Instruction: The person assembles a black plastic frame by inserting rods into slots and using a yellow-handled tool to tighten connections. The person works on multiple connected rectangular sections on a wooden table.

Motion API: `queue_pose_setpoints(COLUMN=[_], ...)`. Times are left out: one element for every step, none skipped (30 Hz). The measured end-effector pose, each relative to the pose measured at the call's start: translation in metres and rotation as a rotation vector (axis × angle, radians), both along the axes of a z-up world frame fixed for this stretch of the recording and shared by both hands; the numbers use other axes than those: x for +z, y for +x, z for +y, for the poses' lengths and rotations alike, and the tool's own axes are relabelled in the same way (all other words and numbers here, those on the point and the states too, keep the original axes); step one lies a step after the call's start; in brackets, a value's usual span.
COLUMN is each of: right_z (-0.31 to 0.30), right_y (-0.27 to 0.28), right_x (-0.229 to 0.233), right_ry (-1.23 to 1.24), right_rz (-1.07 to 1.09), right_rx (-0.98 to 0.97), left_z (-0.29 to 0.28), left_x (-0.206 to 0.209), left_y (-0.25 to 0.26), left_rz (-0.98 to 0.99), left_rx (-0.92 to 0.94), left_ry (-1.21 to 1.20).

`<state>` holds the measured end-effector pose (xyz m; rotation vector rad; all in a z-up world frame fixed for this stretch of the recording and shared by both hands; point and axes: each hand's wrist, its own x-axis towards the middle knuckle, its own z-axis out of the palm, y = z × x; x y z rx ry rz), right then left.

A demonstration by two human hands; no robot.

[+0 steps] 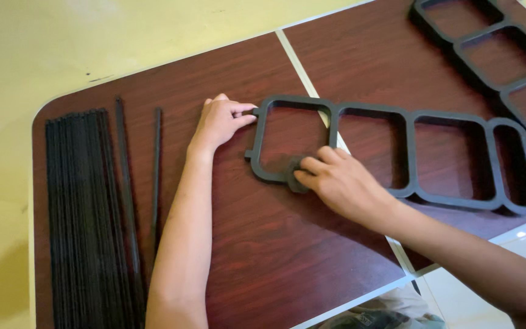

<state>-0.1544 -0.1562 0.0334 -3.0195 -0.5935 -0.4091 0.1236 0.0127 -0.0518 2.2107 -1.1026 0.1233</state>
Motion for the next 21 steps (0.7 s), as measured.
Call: queue_pose_setpoints(right_z=[-0.007, -0.014, -0.021, -0.028, -0.035, -0.041, -0.047, -0.051, -0.054, -0.056, -0.057, -0.058, -0.058, -0.057, -0.056, -0.054, -0.052, -0.05, -0.049, -0.048, -0.049], right_y=[-0.004, -0.005, -0.005, -0.004, -0.002, 0.0, 0.003, 0.005, 0.005, 0.004, 0.0, -0.004, -0.008, -0.015, -0.021, -0.025, -0.028, -0.029, -0.031, -0.031, -0.029], right_x=[0.0, -0.001, -0.002, -0.003, -0.004, -0.006, -0.007, -0.008, -0.009, -0.009, -0.009, -0.008, -0.007, -0.007, -0.008, -0.008, -0.01, -0.011, -0.013, -0.015, -0.016], right_ry=[0.032, 0.065, 0.098, 0.121, 0.143, 0.166, 0.181, 0.197, 0.213, 0.205, 0.196, 0.185, 0.188, 0.192, 0.195, 0.193, 0.19, 0.184, 0.196, 0.208, 0.22], right_rz=[-0.029, -0.058, -0.088, -0.092, -0.097, -0.105, -0.131, -0.154, -0.178, -0.177, -0.176, -0.176, -0.162, -0.142, -0.123, -0.109, -0.096, -0.089, -0.098, -0.102, -0.107], right_rx=[0.006, 0.013, 0.021, -0.016, -0.053, -0.084, -0.106, -0.127, -0.148, -0.138, -0.128, -0.115, -0.084, -0.053, -0.022, -0.001, 0.019, 0.042, 0.035, 0.029, 0.023], left_z=[0.0, 0.001, 0.001, 0.001, 0.0, 0.0, 0.0, -0.001, -0.001, -0.003, -0.007, -0.012, -0.021, -0.033, -0.046, -0.057, -0.064, -0.072, -0.079, -0.082, -0.083], left_x=[-0.001, -0.003, -0.005, -0.006, -0.006, -0.005, -0.004, -0.001, 0.002, 0.007, 0.012, 0.017, 0.022, 0.024, 0.026, 0.025, 0.02, 0.018, 0.015, 0.014, 0.013], left_y=[0.001, 0.001, 0.001, 0.001, 0.002, 0.002, 0.001, 0.001, -0.001, -0.004, -0.007, -0.012, -0.017, -0.026, -0.036, -0.05, -0.068, -0.083, -0.095, -0.104, -0.109], left_rz=[-0.021, -0.042, -0.063, -0.064, -0.066, -0.07, -0.046, -0.019, 0.007, 0.022, 0.036, 0.05, -0.036, -0.117, -0.198, -0.197, -0.195, -0.255, -0.316, -0.372, -0.363], left_rx=[-0.005, -0.009, -0.012, -0.019, -0.026, -0.029, -0.019, -0.009, 0.001, 0.052, 0.102, 0.155, 0.165, 0.177, 0.188, 0.153, 0.119, 0.121, 0.124, 0.129, 0.136], left_ry=[-0.023, -0.045, -0.067, -0.052, -0.037, -0.022, -0.009, 0.005, 0.019, 0.04, 0.061, 0.077, 0.081, 0.086, 0.091, 0.087, 0.083, 0.083, 0.083, 0.085, 0.134])
